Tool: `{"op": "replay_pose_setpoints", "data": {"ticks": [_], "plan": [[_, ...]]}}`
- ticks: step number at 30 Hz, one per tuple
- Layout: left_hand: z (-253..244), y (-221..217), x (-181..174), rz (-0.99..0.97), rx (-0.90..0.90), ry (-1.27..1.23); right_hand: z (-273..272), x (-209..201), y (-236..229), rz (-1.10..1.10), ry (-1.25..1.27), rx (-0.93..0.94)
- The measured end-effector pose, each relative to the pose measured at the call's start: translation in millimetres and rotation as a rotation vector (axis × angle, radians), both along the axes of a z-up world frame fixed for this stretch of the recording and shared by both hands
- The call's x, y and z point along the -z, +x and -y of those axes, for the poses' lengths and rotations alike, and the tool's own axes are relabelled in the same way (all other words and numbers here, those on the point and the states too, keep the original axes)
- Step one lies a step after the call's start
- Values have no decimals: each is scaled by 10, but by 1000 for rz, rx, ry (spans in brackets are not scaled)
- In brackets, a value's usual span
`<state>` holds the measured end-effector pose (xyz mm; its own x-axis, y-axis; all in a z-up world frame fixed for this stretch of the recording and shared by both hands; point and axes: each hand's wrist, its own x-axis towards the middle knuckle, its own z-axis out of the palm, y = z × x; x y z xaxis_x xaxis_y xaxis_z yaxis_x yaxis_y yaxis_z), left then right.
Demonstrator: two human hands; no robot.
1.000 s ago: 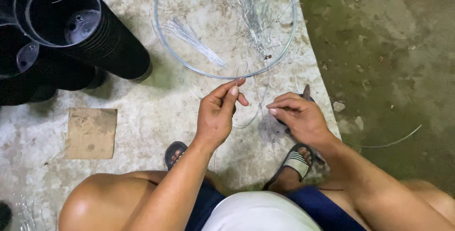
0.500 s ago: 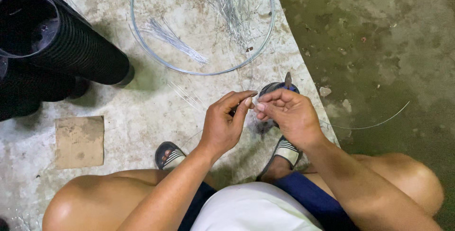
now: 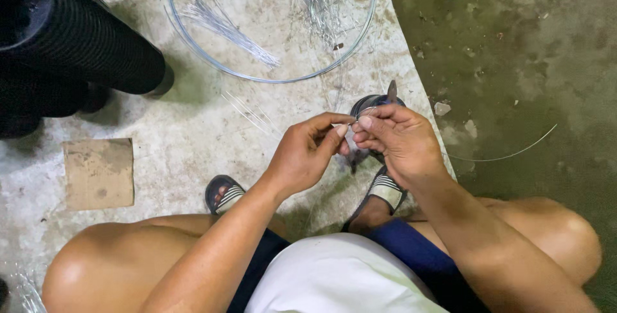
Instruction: The person sits on the floor and repeatedly twists thin metal wires together by hand, then uses pliers to cut the twisted sections. The cut pieces are placed into a nearby container.
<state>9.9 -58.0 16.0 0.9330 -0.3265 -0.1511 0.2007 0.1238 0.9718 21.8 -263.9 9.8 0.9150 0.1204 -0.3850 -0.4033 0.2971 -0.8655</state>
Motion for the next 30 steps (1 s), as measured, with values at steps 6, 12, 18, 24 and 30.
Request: {"op": "replay_pose_setpoints", "data": {"ticks": [6, 12, 18, 24, 30], "plan": [[19, -17, -1, -131, -39, 80, 31, 82, 4, -20, -61, 47], [-6, -85, -146, 583, -256, 476, 37, 147, 29, 64, -24, 77], [-19, -115, -173, 857, -257, 845, 50, 202, 15, 83, -29, 124], [-40, -132, -143, 871, -233, 901, 27, 188, -7, 50, -52, 126], [-11, -161, -108, 837, -281, 853, 27, 147, 2, 8, 1, 82]]}}
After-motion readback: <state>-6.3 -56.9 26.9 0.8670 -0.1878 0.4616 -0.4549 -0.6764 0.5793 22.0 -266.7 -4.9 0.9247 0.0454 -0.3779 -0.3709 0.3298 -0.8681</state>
